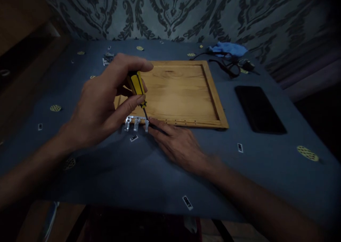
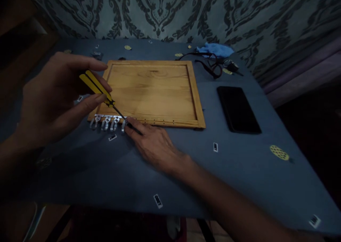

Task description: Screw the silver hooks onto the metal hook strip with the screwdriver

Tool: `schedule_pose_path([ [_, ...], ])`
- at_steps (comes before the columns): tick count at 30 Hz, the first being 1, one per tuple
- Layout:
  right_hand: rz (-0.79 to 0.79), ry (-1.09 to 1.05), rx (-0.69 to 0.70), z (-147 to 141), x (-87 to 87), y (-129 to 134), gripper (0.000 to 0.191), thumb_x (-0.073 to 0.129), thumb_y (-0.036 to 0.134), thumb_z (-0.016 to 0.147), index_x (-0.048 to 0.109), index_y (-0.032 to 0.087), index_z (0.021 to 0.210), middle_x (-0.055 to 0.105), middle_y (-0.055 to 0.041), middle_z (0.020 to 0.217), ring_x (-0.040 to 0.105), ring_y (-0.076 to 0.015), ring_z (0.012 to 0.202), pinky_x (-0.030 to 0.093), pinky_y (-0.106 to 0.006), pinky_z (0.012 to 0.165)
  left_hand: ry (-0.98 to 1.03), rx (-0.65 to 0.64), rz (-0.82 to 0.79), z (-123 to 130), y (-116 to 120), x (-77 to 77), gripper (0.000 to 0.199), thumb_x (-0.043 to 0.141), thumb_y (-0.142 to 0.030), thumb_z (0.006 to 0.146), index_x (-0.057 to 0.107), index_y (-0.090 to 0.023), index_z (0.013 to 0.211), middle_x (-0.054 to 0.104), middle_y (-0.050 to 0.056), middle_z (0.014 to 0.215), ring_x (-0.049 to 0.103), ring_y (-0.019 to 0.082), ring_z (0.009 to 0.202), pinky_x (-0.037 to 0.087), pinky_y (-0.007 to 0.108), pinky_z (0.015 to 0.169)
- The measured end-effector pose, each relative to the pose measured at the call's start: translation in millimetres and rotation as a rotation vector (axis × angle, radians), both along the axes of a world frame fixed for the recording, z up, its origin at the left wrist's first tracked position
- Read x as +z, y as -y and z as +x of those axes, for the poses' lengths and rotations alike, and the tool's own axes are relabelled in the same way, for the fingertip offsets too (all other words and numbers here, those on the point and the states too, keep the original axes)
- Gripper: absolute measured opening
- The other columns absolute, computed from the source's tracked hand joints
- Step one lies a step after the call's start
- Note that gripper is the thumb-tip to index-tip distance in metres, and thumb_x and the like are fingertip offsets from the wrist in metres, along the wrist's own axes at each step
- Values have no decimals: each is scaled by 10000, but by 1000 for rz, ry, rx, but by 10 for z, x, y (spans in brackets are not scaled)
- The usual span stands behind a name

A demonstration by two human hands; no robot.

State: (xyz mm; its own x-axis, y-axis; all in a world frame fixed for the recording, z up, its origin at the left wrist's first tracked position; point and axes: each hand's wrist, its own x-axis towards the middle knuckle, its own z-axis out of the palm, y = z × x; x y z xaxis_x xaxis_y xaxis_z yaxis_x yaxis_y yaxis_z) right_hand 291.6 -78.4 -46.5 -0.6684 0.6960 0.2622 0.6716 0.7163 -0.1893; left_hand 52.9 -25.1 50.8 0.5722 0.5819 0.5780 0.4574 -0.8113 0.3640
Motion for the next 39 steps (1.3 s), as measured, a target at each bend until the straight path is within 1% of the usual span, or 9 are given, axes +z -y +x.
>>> schedule_pose_path([
  [5,-1,-15,14,17,-40,-5,485,496,120,1065,602,134,1538,614,-179,1599,736,-291,1281,688,-458,948,-5,4,-1,5,-19,-28,442,663,-215,1024,559,-309,1443,690,33,1298,750,184,1061,686,361,921],
  [10,8,-49,31,22,-63,-1,486,486,119,1069,585,103,1544,604,-194,1602,723,-302,1307,681,-479,971,-37,-3,45,-2,-28,-43,448,678,-214,1021,561,-259,1451,690,62,1352,759,171,1043,678,316,899],
  [14,-5,-56,15,21,-66,-2,500,501,113,1062,579,117,1556,598,-190,1610,717,-304,1321,676,-477,983,-34,1,39,4,-36,-42,477,686,-230,1008,567,-300,1465,700,54,1333,756,196,1059,680,357,891],
  [19,-23,-57,17,15,-54,-9,502,488,120,1068,575,132,1563,594,-181,1617,718,-303,1318,671,-486,993,-11,-5,-7,10,-27,-39,469,701,-236,995,587,-319,1442,716,42,1216,764,220,1058,680,390,886],
  [25,-2,-38,15,-2,-46,-18,492,469,131,1077,580,113,1555,611,-189,1597,758,-312,1233,691,-495,917,-41,-13,-5,6,-14,-27,439,681,-250,1021,583,-310,1444,717,42,1258,755,193,1050,669,358,898],
  [29,-3,-44,17,-2,-43,-21,490,484,127,1068,591,112,1546,614,-182,1598,747,-302,1258,680,-466,948,-65,-18,26,22,-9,-27,428,666,-247,1041,568,-292,1456,700,45,1335,756,175,1042,679,334,897],
  [33,-6,-31,19,-4,-27,-17,510,493,106,1054,577,109,1557,605,-188,1605,751,-304,1251,685,-466,925,-47,10,84,69,12,-48,372,695,-288,1050,607,-286,1411,708,29,1315,733,175,1062,691,310,821],
  [37,9,-11,4,-9,-17,-16,509,484,95,1053,587,126,1551,611,-168,1602,746,-291,1263,678,-458,951,55,38,101,100,23,-62,300,771,-308,1010,708,-300,1304,762,17,1176,724,172,967,655,278,733],
  [39,18,-11,9,-12,-17,-17,504,486,97,1054,590,121,1547,617,-162,1598,739,-281,1278,666,-437,978,57,5,136,97,16,-52,310,797,-275,990,722,-295,1290,785,5,1158,735,162,939,642,266,732],
])
